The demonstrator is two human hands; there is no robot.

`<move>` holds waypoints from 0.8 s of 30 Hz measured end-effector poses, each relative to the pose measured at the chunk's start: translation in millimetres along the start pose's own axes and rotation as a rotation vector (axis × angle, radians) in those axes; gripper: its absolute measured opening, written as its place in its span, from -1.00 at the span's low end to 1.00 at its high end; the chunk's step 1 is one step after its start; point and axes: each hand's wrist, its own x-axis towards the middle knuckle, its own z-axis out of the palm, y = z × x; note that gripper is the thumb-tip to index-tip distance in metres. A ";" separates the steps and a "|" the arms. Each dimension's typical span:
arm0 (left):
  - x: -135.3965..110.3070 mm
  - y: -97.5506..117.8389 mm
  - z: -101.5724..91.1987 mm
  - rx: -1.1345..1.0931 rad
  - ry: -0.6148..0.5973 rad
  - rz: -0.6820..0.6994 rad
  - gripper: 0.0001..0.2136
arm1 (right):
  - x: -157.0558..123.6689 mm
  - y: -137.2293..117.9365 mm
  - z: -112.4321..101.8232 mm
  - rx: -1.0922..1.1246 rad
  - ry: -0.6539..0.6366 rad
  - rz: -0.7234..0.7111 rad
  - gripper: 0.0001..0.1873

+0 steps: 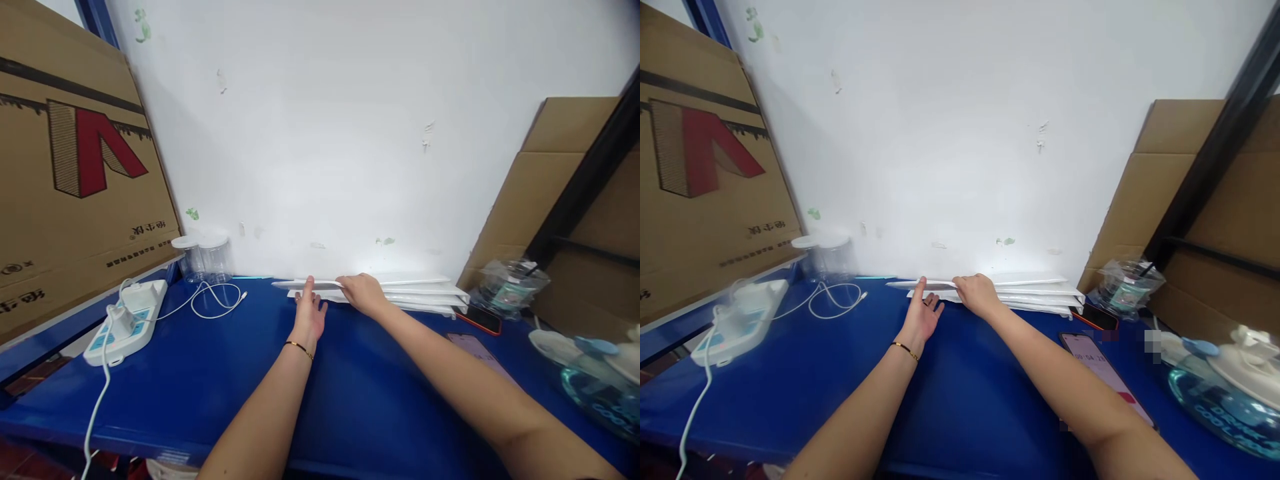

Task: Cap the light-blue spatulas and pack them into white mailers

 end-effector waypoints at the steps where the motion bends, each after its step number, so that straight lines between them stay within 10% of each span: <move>1: -0.1 1.9 0.2 -0.019 0.010 0.044 -0.63 | -10.1 -4.4 -4.4 0.035 0.008 -0.036 -0.68; 6: -4.2 1.4 1.6 -0.110 -0.056 0.210 -0.74 | -77.5 -11.0 -10.0 0.431 0.051 -0.005 -0.67; 11: -25.7 -8.2 15.9 -0.159 -0.134 0.279 -0.58 | -120.3 -1.7 0.0 1.383 0.319 0.559 -0.52; 16: -56.7 -26.6 34.9 -0.156 -0.217 0.301 -0.47 | -118.0 -1.3 0.4 2.126 0.235 0.923 -0.48; 20: -64.3 -35.1 34.1 -0.088 -0.248 0.310 -0.49 | -117.9 7.5 -1.6 2.234 0.193 1.016 -0.86; 24: -58.0 -31.3 26.4 -0.081 -0.185 0.321 -0.53 | -121.3 16.1 -0.3 2.024 0.496 1.020 -0.77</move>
